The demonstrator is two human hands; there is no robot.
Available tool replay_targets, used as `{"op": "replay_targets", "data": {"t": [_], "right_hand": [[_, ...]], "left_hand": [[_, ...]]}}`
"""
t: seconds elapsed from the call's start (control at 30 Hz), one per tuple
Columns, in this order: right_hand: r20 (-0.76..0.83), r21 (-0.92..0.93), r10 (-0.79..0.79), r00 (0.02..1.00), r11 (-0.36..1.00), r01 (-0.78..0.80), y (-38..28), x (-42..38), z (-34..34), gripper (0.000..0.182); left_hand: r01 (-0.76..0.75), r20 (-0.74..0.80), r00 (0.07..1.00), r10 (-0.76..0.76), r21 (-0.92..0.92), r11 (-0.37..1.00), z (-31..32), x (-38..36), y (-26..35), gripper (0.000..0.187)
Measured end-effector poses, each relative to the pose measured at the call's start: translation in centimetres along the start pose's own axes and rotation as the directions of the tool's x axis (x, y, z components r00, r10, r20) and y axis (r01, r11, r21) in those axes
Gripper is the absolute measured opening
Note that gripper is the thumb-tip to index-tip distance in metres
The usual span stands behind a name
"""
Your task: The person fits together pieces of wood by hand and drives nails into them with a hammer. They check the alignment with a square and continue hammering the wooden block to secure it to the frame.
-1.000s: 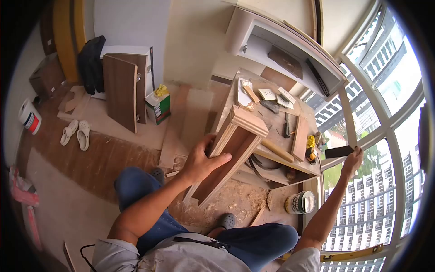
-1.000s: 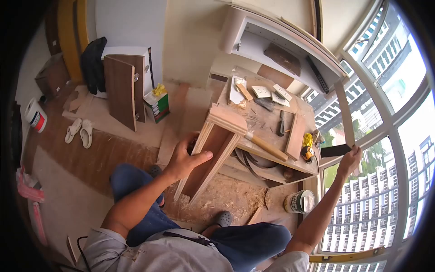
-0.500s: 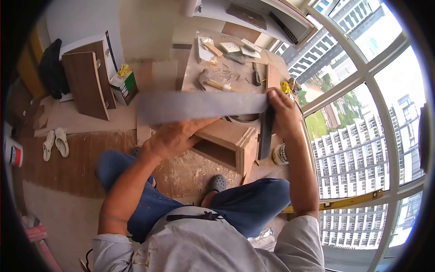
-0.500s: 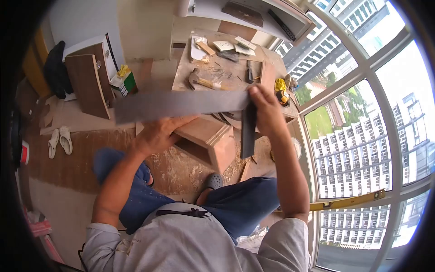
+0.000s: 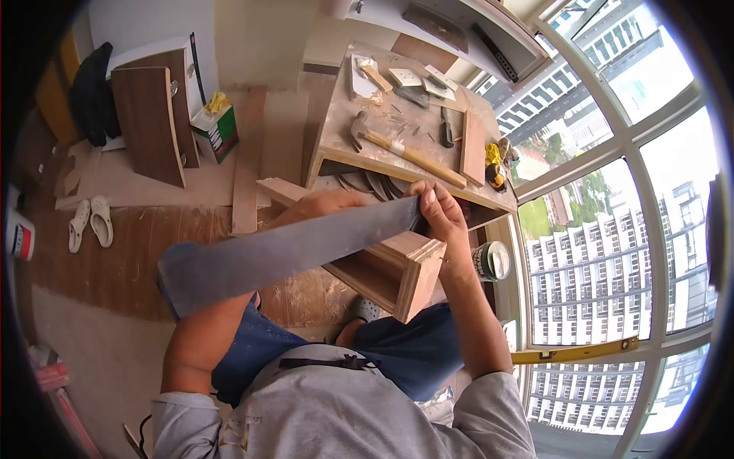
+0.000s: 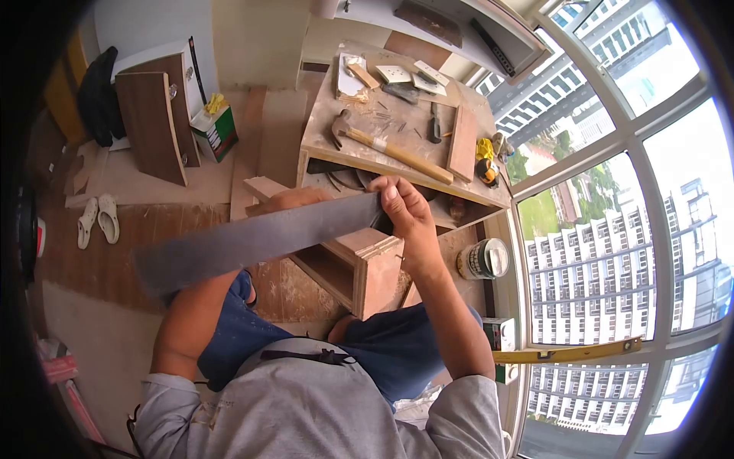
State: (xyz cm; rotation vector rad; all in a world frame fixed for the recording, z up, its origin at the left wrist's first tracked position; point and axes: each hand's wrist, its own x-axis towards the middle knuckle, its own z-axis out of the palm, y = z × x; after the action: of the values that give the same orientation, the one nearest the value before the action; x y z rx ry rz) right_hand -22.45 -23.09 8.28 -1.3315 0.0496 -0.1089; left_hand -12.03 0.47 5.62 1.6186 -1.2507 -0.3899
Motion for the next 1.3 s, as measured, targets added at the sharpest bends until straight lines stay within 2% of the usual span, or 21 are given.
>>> {"op": "replay_targets", "data": {"t": [0.07, 0.13, 0.17, 0.27, 0.33, 0.47, 0.53, 0.67, 0.73, 0.93, 1.3], "right_hand": [[0.003, 0.032, -0.015, 1.0, 0.999, 0.015, -0.3, 0.0, 0.7, 0.026], [0.021, 0.09, -0.03, 0.999, 0.996, 0.028, -0.4, -0.2, 1.1, 0.028], [0.02, 0.094, -0.029, 0.999, 0.995, 0.027, -0.4, -0.1, 1.2, 0.028], [0.019, 0.071, -0.047, 0.999, 0.996, 0.045, -0.8, 0.0, 1.7, 0.028], [-0.053, 0.096, -0.004, 0.999, 0.995, 0.01, -1.0, -0.2, 2.2, 0.028], [-0.061, 0.115, 0.035, 0.998, 0.993, -0.028, -0.4, 0.3, 1.7, 0.027], [-0.123, 0.144, 0.041, 0.992, 0.989, -0.023, -0.4, 0.2, 2.0, 0.025], [-0.049, 0.16, 0.054, 0.997, 0.986, -0.045, -0.1, 0.3, 1.3, 0.024], [-0.146, 0.133, 0.074, 0.986, 0.99, -0.055, 0.0, 0.3, 1.5, 0.023], [-0.04, 0.155, 0.044, 0.998, 0.987, -0.037, 0.5, 0.3, 1.0, 0.025], [0.015, 0.207, 0.053, 0.998, 0.977, -0.055, 0.8, -0.1, 0.9, 0.023]], "left_hand": [[0.052, 0.0, 0.999, -0.052, -0.039, 0.998, 0.0, 0.1, -0.2, 0.038], [-0.097, -0.041, 0.994, 0.098, 0.014, 0.995, 0.4, 0.0, -1.3, 0.041], [-0.102, -0.045, 0.994, 0.103, 0.03, 0.994, 0.4, 0.0, -1.6, 0.042], [-0.07, -0.041, 0.997, 0.071, 0.038, 0.997, 0.0, -0.6, -1.4, 0.042], [-0.027, -0.039, 0.999, 0.029, 0.041, 0.999, -0.5, -1.3, -1.2, 0.043], [0.012, -0.058, 0.998, -0.01, 0.038, 0.999, -0.6, -1.7, -1.2, 0.044], [0.015, -0.07, 0.997, -0.013, 0.039, 0.999, -0.7, -1.8, -1.3, 0.044], [0.017, -0.09, 0.996, -0.014, 0.039, 0.999, -0.2, -1.8, -1.5, 0.045], [0.01, -0.092, 0.996, -0.007, 0.038, 0.999, -0.1, -1.7, -1.6, 0.046], [0.017, -0.089, 0.996, -0.013, 0.046, 0.999, -0.2, -1.8, -1.2, 0.047], [0.037, -0.055, 0.998, -0.033, 0.062, 0.997, 0.1, -1.5, -1.2, 0.05]]}}
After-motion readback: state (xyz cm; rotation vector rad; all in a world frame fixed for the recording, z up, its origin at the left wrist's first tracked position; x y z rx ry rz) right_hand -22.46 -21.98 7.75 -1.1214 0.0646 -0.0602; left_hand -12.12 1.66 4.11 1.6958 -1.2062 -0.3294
